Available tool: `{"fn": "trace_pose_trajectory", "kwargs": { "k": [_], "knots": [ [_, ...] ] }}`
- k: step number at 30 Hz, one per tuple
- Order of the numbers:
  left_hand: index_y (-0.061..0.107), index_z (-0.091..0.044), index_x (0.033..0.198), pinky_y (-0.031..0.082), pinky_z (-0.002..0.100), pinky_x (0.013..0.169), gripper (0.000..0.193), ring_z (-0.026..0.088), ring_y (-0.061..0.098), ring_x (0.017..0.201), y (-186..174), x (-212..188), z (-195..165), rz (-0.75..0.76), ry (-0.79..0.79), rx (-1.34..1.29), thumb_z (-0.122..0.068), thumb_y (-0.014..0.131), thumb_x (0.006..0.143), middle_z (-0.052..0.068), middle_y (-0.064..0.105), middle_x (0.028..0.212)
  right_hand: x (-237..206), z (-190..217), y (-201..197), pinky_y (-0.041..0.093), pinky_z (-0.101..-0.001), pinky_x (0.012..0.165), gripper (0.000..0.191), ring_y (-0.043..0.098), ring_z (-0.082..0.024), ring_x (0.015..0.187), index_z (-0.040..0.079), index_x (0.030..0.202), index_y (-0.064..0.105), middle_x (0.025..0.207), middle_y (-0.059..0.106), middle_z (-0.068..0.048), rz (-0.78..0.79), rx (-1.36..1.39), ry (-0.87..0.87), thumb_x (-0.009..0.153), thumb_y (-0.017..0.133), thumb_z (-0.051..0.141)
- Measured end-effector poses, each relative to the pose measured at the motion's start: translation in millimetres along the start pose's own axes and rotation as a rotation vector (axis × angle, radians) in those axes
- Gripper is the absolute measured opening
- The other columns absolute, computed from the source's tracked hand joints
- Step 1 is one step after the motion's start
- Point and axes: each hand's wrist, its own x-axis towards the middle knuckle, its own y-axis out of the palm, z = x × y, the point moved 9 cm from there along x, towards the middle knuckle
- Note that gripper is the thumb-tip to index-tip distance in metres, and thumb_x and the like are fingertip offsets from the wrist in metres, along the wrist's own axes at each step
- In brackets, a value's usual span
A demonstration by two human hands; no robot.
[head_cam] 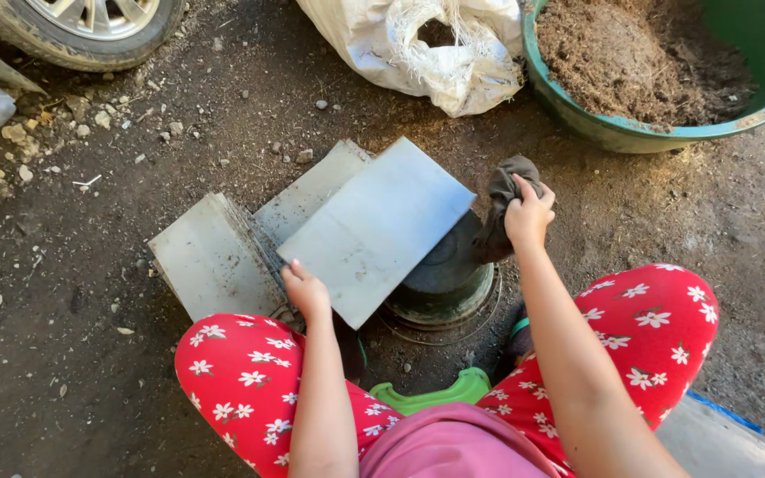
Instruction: The person sits on a small stool and wipes rectangular tiles with a dark cloth. They handle the tiles one at a time, wiping both sides and stacking the cleaned tiles to the side.
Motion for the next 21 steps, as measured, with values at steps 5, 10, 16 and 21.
{"fn": "trace_pose_trajectory", "kwargs": {
  "k": [5, 10, 16, 21],
  "knots": [
    [0.05, 0.008, 0.133, 0.049, 0.045, 0.098, 0.045, 0.043, 0.064, 0.116, -42, 13, -25, -0.08, -0.006, -0.179, -0.029, 0.038, 0.112, 0.033, 0.063, 0.127, -43, 19, 22, 0.037, -0.0473, 0.118, 0.054, 0.045, -0.046, 0.14, 0.028, 0.142, 0.06, 0.156, 0.04, -0.023, 0.262, -0.021, -0.087, 0.089, 0.058, 0.02],
    [0.043, 0.011, 0.141, 0.042, 0.042, 0.11, 0.05, 0.036, 0.055, 0.131, -58, 2, -32, -0.146, 0.009, -0.436, -0.032, 0.039, 0.115, 0.031, 0.051, 0.143, -112, 63, 60, 0.029, -0.0656, 0.111, 0.063, 0.029, -0.05, 0.151, 0.018, 0.154, 0.041, 0.163, 0.025, -0.023, 0.52, -0.357, -0.393, 0.103, 0.061, 0.048],
    [0.055, 0.009, 0.112, 0.047, 0.036, 0.094, 0.045, 0.026, 0.056, 0.095, -13, -54, -82, 0.035, 0.056, -0.432, -0.033, 0.04, 0.115, 0.016, 0.062, 0.103, -154, 68, 24, 0.056, -0.0471, 0.092, 0.047, 0.063, -0.03, 0.116, 0.011, 0.138, 0.049, 0.132, 0.059, -0.01, 0.675, 1.145, 0.322, 0.096, 0.062, 0.024],
    [0.046, -0.002, 0.141, 0.05, 0.037, 0.084, 0.046, 0.021, 0.061, 0.091, 58, -128, -180, 0.715, 0.019, -0.663, -0.035, 0.047, 0.108, 0.009, 0.065, 0.106, -114, 15, -112, 0.046, -0.0235, 0.056, 0.025, 0.056, -0.01, 0.075, 0.008, 0.119, 0.058, 0.102, 0.063, -0.001, 0.242, 1.097, 0.219, 0.098, 0.069, 0.012]
  ]
}}
